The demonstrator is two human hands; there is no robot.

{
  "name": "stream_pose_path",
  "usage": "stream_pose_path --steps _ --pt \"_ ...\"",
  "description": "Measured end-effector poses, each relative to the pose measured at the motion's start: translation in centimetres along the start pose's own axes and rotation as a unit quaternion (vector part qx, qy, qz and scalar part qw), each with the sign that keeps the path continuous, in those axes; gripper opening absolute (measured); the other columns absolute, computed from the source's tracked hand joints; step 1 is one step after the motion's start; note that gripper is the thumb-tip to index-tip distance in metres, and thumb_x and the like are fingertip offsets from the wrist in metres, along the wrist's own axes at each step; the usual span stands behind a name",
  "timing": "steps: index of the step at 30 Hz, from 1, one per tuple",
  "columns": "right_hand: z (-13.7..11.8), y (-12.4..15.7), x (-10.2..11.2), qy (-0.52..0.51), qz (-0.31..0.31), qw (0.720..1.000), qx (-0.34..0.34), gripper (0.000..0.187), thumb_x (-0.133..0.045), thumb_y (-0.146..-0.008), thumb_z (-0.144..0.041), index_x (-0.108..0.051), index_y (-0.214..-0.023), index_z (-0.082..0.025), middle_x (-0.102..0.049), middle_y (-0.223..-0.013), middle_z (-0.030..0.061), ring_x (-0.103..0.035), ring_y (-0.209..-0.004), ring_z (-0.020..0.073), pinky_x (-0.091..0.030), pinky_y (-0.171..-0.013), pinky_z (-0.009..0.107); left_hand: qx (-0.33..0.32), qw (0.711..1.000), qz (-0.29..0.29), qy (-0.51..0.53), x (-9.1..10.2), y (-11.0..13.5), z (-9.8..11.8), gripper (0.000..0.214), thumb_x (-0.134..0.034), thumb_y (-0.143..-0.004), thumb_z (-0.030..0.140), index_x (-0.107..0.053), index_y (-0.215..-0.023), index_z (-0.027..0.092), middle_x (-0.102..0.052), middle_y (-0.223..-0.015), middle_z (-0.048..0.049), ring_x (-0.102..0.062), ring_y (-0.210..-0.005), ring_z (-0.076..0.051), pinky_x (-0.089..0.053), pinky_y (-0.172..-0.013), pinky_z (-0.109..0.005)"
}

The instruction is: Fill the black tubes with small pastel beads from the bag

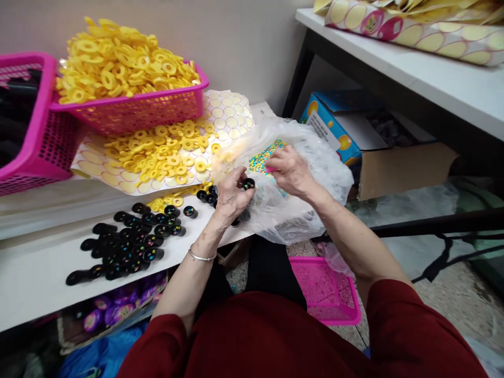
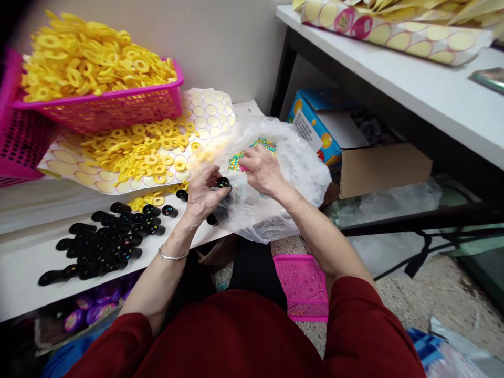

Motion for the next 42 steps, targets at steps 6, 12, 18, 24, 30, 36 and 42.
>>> stream_pose_path --steps 6,12,18,24,30,36,42 --pt "6.8 0.9 -3.2 0.021 -0.089 0.969 -0.228 0.030 -0.046 -0.080 -0.008 -0.069 -0.098 -0.017 -0.067 -0.108 0.0126 -0.053 -0.098 0.0271 -0.039 -0.075 0.034 0.068 0.986 0.113 -0.099 9.2 2.3 -2.5 0.029 -0.067 -0.064 0.028 -0.068 -0.091 0.019 -0.065 -0.084 -0.0015 -0.062 -0.078 -0.017 -0.054 -0.073 -0.033" --pt "7.7 0.2 -5.2 0.046 -0.141 0.955 -0.257 0.035 -0.048 -0.079 -0.010 -0.068 -0.107 -0.016 -0.069 -0.107 0.0129 -0.060 -0.088 0.0252 -0.040 -0.071 0.031 0.189 0.940 0.139 -0.249 13.7 2.8 -6.2 0.014 -0.070 -0.061 0.026 -0.062 -0.072 0.023 -0.063 -0.078 -0.0036 -0.062 -0.078 -0.024 -0.051 -0.077 -0.041" --pt "6.8 -0.9 -5.4 0.069 -0.145 0.965 -0.209 0.037 -0.043 -0.085 -0.009 -0.067 -0.114 -0.016 -0.068 -0.112 0.0159 -0.061 -0.100 0.0268 -0.042 -0.079 0.032 0.234 0.903 0.086 -0.349 12.6 3.3 -7.6 0.008 -0.065 -0.065 0.025 -0.060 -0.069 0.021 -0.064 -0.079 -0.0098 -0.064 -0.082 -0.031 -0.049 -0.074 -0.045" --pt "6.3 -2.5 -6.1 0.050 -0.175 0.964 -0.194 0.031 -0.053 -0.076 -0.005 -0.073 -0.098 -0.014 -0.072 -0.104 0.0200 -0.065 -0.098 0.0297 -0.045 -0.078 0.034 0.190 0.902 0.068 -0.381 12.2 3.2 -7.0 0.012 -0.062 -0.069 0.028 -0.064 -0.077 0.019 -0.066 -0.092 -0.0147 -0.064 -0.094 -0.035 -0.050 -0.081 -0.048" --pt "6.6 -3.3 -8.0 -0.273 -0.048 0.938 -0.208 0.011 -0.062 -0.063 -0.018 -0.067 -0.071 -0.016 -0.062 -0.064 0.0006 -0.058 -0.067 0.0156 -0.042 -0.063 0.026 0.170 0.957 0.029 -0.233 9.8 4.5 -4.9 0.024 -0.057 -0.062 0.023 -0.069 -0.082 0.021 -0.068 -0.079 -0.0026 -0.064 -0.078 -0.022 -0.054 -0.081 -0.037" --pt "6.9 -1.4 -8.7 -0.625 0.082 0.732 -0.257 0.035 -0.081 -0.040 -0.030 -0.063 -0.067 -0.017 -0.060 -0.058 -0.0044 -0.050 -0.055 0.0095 -0.042 -0.056 0.024 0.119 0.967 0.007 -0.225 4.9 9.6 -4.4 0.038 -0.057 -0.064 0.022 -0.069 -0.100 0.021 -0.071 -0.093 -0.0052 -0.063 -0.089 -0.025 -0.051 -0.084 -0.037" --pt "5.8 0.0 -7.9 -0.671 0.074 0.694 -0.251 0.033 -0.084 -0.037 -0.022 -0.066 -0.064 -0.016 -0.060 -0.056 -0.0055 -0.047 -0.051 0.0068 -0.038 -0.052 0.021 0.071 0.957 0.036 -0.279 2.6 10.9 -6.5 0.038 -0.058 -0.078 0.028 -0.064 -0.112 0.014 -0.069 -0.096 -0.0118 -0.060 -0.090 -0.027 -0.045 -0.083 -0.040"
Point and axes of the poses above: each hand's wrist, its own y-axis away from the middle knuckle, its own x-axis out of the back of the hand, z = x × y, the point moved 5 cm from there along -y, towards the middle knuckle
